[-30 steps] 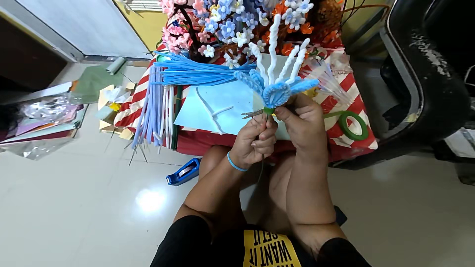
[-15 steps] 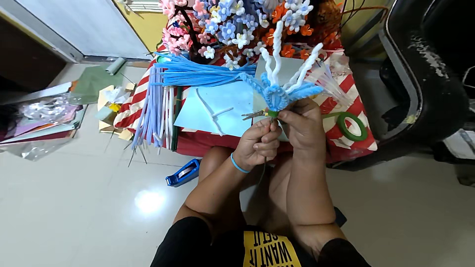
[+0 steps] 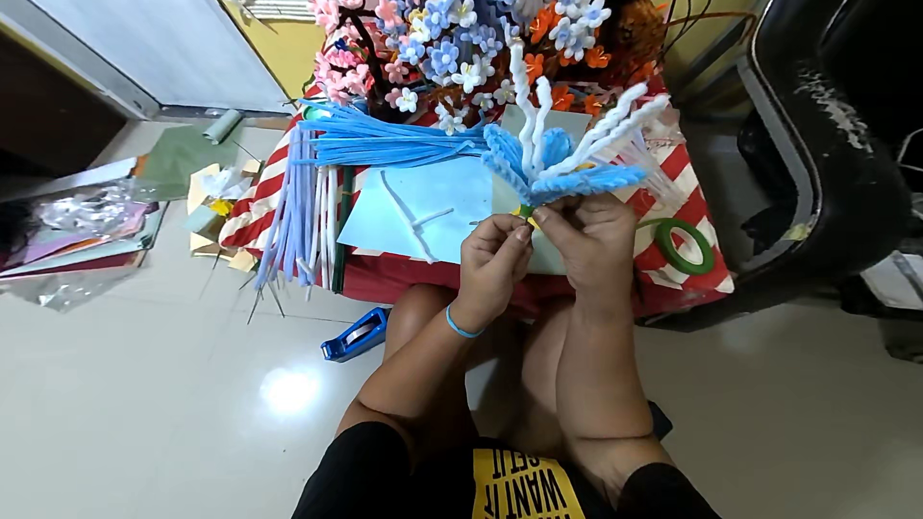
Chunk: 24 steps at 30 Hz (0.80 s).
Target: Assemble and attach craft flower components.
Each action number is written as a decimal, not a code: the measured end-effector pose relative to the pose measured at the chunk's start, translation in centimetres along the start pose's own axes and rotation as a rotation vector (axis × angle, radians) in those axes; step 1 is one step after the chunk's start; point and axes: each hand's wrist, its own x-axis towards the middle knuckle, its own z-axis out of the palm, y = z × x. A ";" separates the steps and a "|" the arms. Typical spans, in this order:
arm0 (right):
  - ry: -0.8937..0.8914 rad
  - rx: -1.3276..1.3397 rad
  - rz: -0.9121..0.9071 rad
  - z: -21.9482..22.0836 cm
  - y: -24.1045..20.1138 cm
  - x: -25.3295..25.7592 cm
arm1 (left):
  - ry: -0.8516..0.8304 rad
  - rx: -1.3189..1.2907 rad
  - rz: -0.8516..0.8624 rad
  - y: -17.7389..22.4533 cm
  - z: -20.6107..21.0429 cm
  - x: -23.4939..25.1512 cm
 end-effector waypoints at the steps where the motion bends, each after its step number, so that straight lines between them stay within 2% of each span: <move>1: -0.016 -0.022 -0.003 -0.1 -0.2 0.0 | 0.008 0.006 -0.002 0.1 0.0 -0.1; 8: -0.047 -0.153 -0.055 -0.6 -0.7 0.1 | 0.027 -0.029 -0.021 0.4 0.2 -0.3; 19: -0.048 -0.178 -0.058 -0.3 -0.4 0.3 | 0.024 -0.261 -0.258 1.5 0.4 -0.2; 24: -0.038 -0.186 -0.034 -0.2 -0.1 0.4 | -0.023 -0.445 -0.359 1.7 0.0 0.0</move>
